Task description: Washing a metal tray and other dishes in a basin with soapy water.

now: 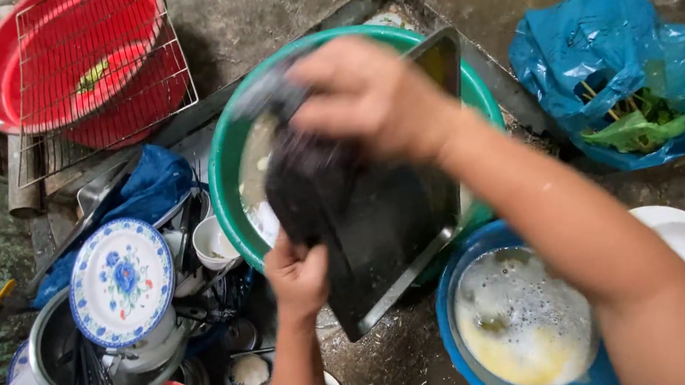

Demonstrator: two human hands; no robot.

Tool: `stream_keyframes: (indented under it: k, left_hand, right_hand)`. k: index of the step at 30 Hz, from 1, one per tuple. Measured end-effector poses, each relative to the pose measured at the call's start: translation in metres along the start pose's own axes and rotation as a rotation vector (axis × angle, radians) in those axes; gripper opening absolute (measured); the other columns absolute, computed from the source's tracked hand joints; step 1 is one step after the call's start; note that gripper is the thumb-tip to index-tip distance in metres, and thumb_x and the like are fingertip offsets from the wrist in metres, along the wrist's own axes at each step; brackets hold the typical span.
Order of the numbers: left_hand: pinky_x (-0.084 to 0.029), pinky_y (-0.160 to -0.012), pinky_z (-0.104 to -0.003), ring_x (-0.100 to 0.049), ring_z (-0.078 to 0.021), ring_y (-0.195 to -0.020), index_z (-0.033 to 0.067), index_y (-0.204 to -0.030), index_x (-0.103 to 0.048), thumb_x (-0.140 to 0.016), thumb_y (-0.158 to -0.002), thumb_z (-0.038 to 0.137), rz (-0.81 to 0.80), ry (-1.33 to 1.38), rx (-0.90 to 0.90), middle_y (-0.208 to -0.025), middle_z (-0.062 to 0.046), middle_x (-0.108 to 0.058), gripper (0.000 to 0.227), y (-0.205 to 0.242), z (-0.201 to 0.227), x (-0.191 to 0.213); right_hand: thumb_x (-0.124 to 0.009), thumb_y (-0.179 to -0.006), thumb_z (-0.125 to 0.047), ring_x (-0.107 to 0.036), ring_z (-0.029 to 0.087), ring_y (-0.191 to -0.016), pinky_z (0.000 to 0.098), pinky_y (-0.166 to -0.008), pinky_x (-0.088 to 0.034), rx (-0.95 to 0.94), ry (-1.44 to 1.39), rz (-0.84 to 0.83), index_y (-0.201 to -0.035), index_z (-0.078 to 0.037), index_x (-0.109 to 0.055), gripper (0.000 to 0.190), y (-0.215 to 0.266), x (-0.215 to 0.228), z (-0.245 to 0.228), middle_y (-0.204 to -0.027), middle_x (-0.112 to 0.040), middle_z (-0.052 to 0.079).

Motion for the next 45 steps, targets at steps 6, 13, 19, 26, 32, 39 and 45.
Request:
stream_keyframes:
  k: [6,13,19,26,32,39,45]
  left_hand:
    - [-0.033,-0.069,-0.015,-0.037,0.0005,-0.067,0.0021,-0.137,-0.064,-0.062,-0.082,-0.008,0.028,-0.016,-0.085,-0.073,0.015,-0.044,0.056,0.000,0.033,0.024]
    - [-0.051,-0.088,-0.025,-0.061,-0.0084,-0.093,0.0041,-0.116,-0.069,-0.069,-0.082,-0.012,0.130,0.178,-0.071,-0.105,0.003,-0.069,0.038,-0.006,0.031,0.036]
    - [-0.056,-0.102,-0.034,-0.069,-0.0176,-0.110,0.0025,-0.129,-0.063,-0.065,-0.078,-0.015,0.263,0.308,-0.082,-0.123,-0.006,-0.070,0.054,-0.018,0.066,0.039]
    - [-0.058,-0.091,-0.036,-0.069,-0.0223,-0.100,0.0021,-0.134,-0.062,-0.062,-0.080,-0.014,0.344,0.466,-0.117,-0.118,-0.010,-0.070,0.056,-0.025,0.070,0.056]
    - [-0.059,-0.104,-0.046,-0.071,-0.0299,-0.115,0.0089,-0.141,-0.048,-0.056,-0.081,-0.002,0.145,0.718,0.062,-0.125,-0.019,-0.070,0.062,-0.049,0.091,0.105]
    - [-0.056,-0.088,-0.033,-0.069,-0.0166,-0.096,-0.0018,-0.119,-0.073,-0.072,-0.094,0.008,-0.349,-0.124,0.380,-0.109,-0.007,-0.076,0.027,-0.013,-0.032,0.029]
    - [-0.057,-0.083,-0.034,-0.068,-0.0170,-0.091,-0.0028,-0.119,-0.070,-0.069,-0.097,0.010,-0.079,0.255,0.515,-0.108,-0.008,-0.073,0.025,0.006,-0.067,-0.003]
  right_hand:
    - [-0.093,-0.068,-0.021,-0.064,0.039,-0.124,0.0433,-0.109,-0.051,-0.437,0.256,-0.146,-0.115,-0.009,-0.074,0.052,0.121,0.024,0.101,-0.133,-0.066,0.020]
    - [-0.090,-0.076,-0.026,-0.066,0.010,-0.092,0.0325,-0.087,-0.056,-1.100,-0.439,-0.108,-0.106,-0.004,-0.069,0.043,0.240,-0.022,0.098,-0.102,-0.074,0.003]
    - [-0.089,-0.075,-0.025,-0.063,0.010,-0.078,0.0321,-0.075,-0.056,-1.279,-0.571,-0.281,-0.095,-0.004,-0.071,0.034,0.306,-0.059,0.070,-0.086,-0.073,0.003]
    - [-0.085,-0.075,-0.032,-0.070,0.018,-0.077,0.0351,-0.075,-0.057,-1.166,-0.386,-0.630,-0.099,-0.005,-0.072,0.038,0.310,-0.033,0.078,-0.084,-0.076,0.012]
    - [-0.084,-0.070,-0.032,-0.071,0.038,-0.091,0.0442,-0.080,-0.057,-1.036,0.046,-0.802,-0.110,-0.012,-0.073,0.046,0.259,0.053,0.120,-0.099,-0.075,0.017]
    - [-0.081,-0.071,-0.021,-0.070,0.037,-0.095,0.0474,-0.078,-0.056,-0.932,0.230,-0.941,-0.101,-0.020,-0.079,0.031,0.215,0.073,0.120,-0.101,-0.076,0.009]
    - [-0.079,-0.042,-0.006,-0.069,0.037,-0.101,0.0441,-0.088,-0.057,-0.430,0.442,-0.583,-0.103,-0.008,-0.072,0.062,0.228,0.105,0.136,-0.112,-0.073,0.014]
Point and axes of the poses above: each hand's wrist, its own y-axis away from the middle knuckle, its own x-axis out of the back of the hand, z = x × y, the point moved 7 cm from there along -y, towards the middle knuckle
